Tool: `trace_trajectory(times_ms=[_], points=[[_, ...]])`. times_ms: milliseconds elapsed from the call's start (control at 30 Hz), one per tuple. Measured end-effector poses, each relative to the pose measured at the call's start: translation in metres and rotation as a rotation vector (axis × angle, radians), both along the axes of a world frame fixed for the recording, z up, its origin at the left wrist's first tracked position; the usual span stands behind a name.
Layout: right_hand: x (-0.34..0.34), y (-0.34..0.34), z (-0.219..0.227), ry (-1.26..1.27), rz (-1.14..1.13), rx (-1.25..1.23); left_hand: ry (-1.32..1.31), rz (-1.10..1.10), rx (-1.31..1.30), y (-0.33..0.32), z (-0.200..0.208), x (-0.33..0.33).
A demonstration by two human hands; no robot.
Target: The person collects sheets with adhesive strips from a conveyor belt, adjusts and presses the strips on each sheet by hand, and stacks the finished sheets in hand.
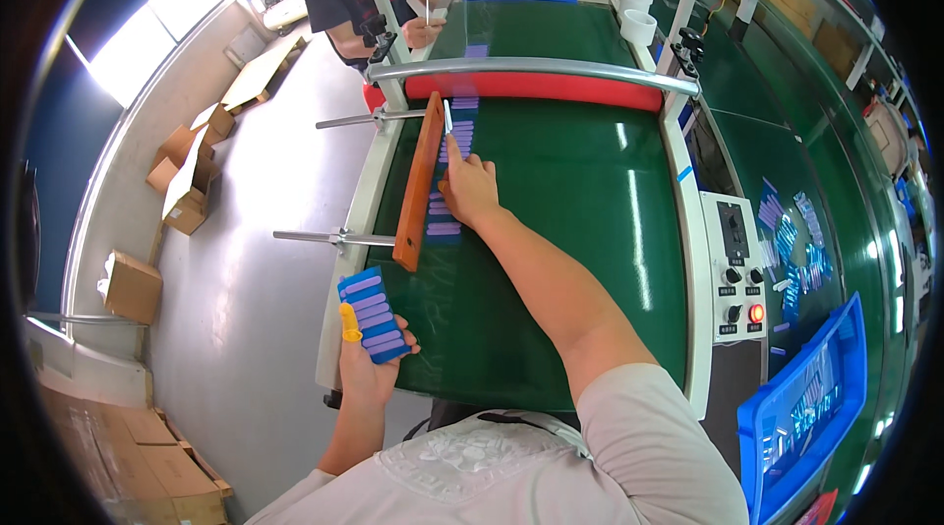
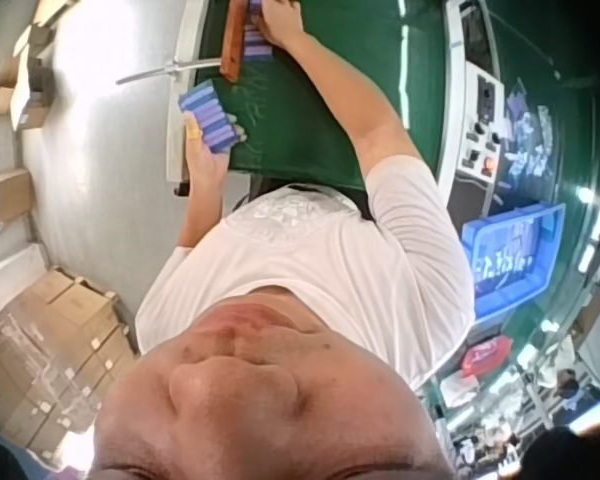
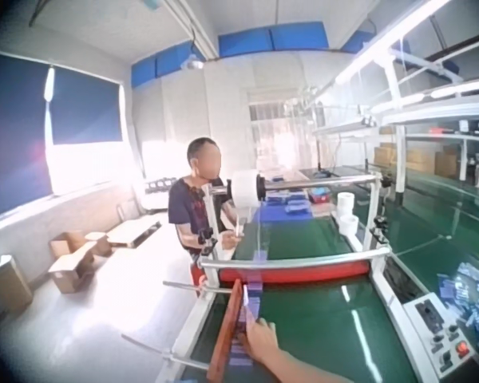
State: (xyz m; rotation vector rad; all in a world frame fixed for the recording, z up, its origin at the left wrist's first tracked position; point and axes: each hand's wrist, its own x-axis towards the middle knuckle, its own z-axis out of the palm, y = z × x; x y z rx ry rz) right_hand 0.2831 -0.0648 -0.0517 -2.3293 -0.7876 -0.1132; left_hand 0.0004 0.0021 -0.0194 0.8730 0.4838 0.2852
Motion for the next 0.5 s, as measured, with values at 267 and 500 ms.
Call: trace_trajectory(times_ms=[267,500], points=[[-0.002,-0.025,-0.007,0.116,0.076,0.272,-0.001,0.009,0.019,0.0,-0.001,0.001],[-0.059,-0.044,0.016,-0.131,0.294,0.129,-0.016,0.011,0.036,-0.001,0.003,0.003]])
